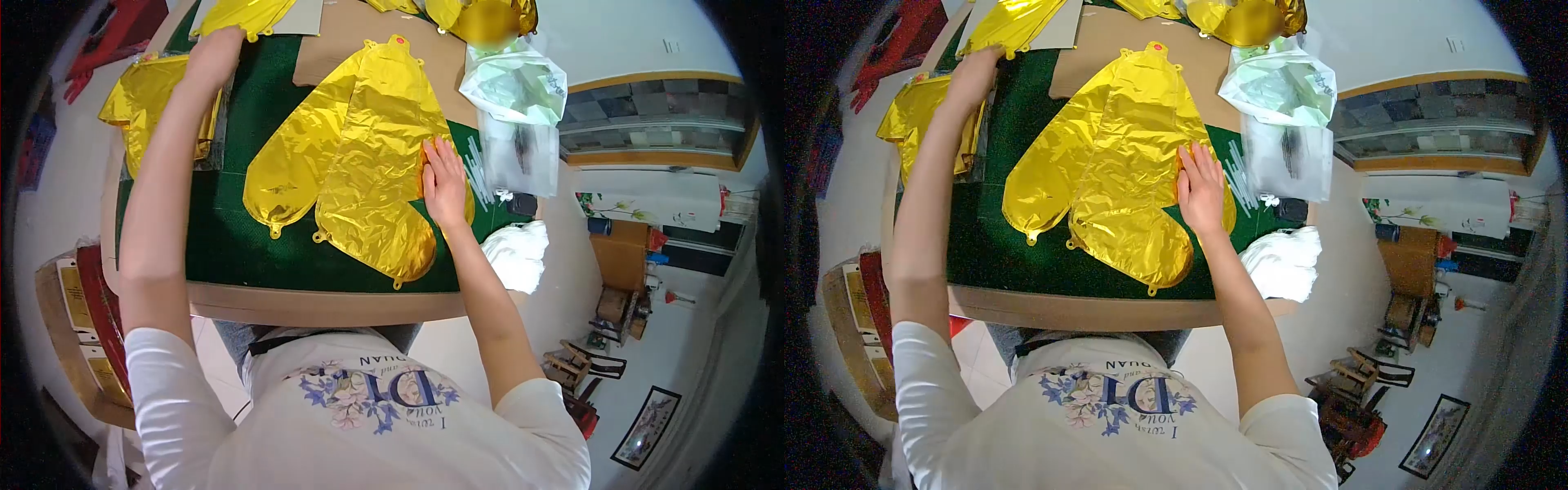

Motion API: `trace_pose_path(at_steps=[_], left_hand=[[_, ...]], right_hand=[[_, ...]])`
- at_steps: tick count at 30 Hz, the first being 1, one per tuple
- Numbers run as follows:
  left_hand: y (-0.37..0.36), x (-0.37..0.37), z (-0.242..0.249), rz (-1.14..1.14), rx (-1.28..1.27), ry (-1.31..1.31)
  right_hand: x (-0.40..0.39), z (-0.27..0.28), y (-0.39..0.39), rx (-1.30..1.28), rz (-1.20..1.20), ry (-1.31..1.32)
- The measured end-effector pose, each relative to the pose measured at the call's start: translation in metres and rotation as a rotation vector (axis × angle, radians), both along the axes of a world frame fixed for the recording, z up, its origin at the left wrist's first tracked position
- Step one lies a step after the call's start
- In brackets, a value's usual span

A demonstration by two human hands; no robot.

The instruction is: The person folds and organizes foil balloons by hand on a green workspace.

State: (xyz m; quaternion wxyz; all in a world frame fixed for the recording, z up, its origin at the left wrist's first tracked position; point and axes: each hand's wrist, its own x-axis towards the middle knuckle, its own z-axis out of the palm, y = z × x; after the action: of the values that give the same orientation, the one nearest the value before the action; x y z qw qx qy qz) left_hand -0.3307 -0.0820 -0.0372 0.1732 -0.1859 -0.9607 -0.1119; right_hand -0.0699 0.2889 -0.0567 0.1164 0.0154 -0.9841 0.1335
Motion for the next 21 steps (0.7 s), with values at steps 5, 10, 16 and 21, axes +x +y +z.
trace_pose_path(at_steps=[5,10,16,21], left_hand=[[-0.007,-0.010,0.017,0.010,-0.148,-0.191],[-0.010,-0.027,0.004,-0.053,-0.100,-0.086],[-0.010,-0.028,0.010,-0.033,0.068,-0.108],[-0.013,-0.046,-0.003,-0.005,0.224,-0.052]], right_hand=[[0.000,0.000,0.000,0.007,-0.001,-0.008],[0.000,0.000,0.000,-0.003,0.003,0.001],[0.000,-0.001,0.001,-0.004,0.005,0.006],[0.000,-0.001,0.001,-0.013,0.007,0.010]])
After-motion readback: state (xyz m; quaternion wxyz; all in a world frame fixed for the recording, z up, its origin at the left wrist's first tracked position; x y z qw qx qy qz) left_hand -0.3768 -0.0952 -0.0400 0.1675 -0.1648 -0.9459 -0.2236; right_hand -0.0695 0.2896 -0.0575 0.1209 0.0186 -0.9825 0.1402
